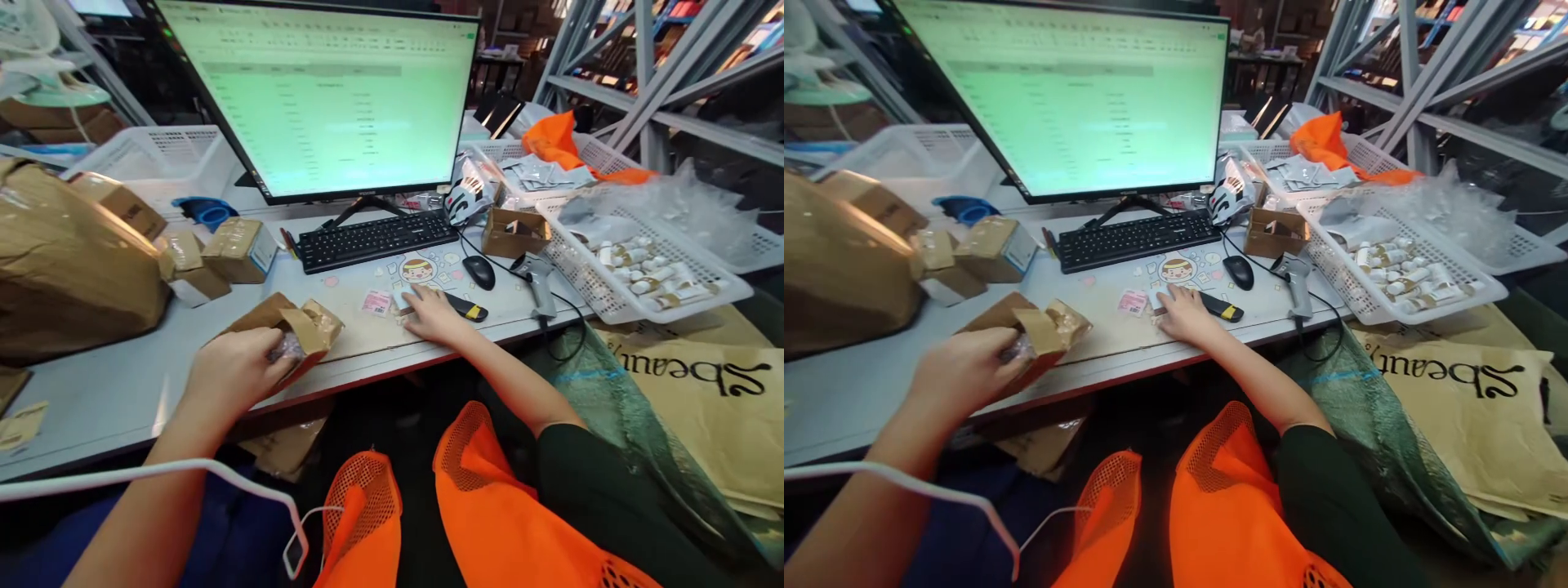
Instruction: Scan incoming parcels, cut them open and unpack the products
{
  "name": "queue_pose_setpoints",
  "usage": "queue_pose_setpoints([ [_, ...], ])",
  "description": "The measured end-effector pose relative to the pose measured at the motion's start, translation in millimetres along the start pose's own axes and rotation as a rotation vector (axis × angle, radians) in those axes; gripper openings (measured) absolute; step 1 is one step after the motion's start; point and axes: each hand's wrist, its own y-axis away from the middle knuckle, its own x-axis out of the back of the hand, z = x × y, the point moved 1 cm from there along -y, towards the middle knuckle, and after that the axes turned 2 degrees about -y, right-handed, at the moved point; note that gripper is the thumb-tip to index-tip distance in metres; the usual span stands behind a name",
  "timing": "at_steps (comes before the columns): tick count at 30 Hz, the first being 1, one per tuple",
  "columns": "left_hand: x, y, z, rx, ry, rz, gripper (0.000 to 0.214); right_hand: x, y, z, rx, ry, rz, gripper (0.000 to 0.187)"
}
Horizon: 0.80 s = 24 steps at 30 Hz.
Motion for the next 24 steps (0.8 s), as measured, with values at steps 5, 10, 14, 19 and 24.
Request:
queue_pose_setpoints([
  [5, 7.1, 21.8, -32.9, 0.093, 0.240, 0.200, 0.036, 0.4, -18.1, 5.3, 0.060, 0.078, 0.031, 0.044],
  [10, -3.1, 23.7, -38.4, 0.099, 0.329, 0.011, 0.033, 7.8, -46.8, 6.9, 0.118, 0.033, -0.046, 0.054],
  [14, -19.3, 15.4, -30.6, 0.091, 0.469, 0.023, 0.039, 9.6, -66.2, -11.7, 0.081, -0.017, 0.034, 0.072],
  [19, -24.9, 8.1, -19.9, 0.137, 0.529, 0.065, 0.040, -2.6, -77.9, -41.5, 0.040, -0.043, -0.184, 0.070],
  [24, -26.3, 9.5, -16.6, 0.171, 0.442, 0.080, 0.042, -3.3, -68.9, -58.7, 0.086, -0.029, -0.254, 0.055],
])
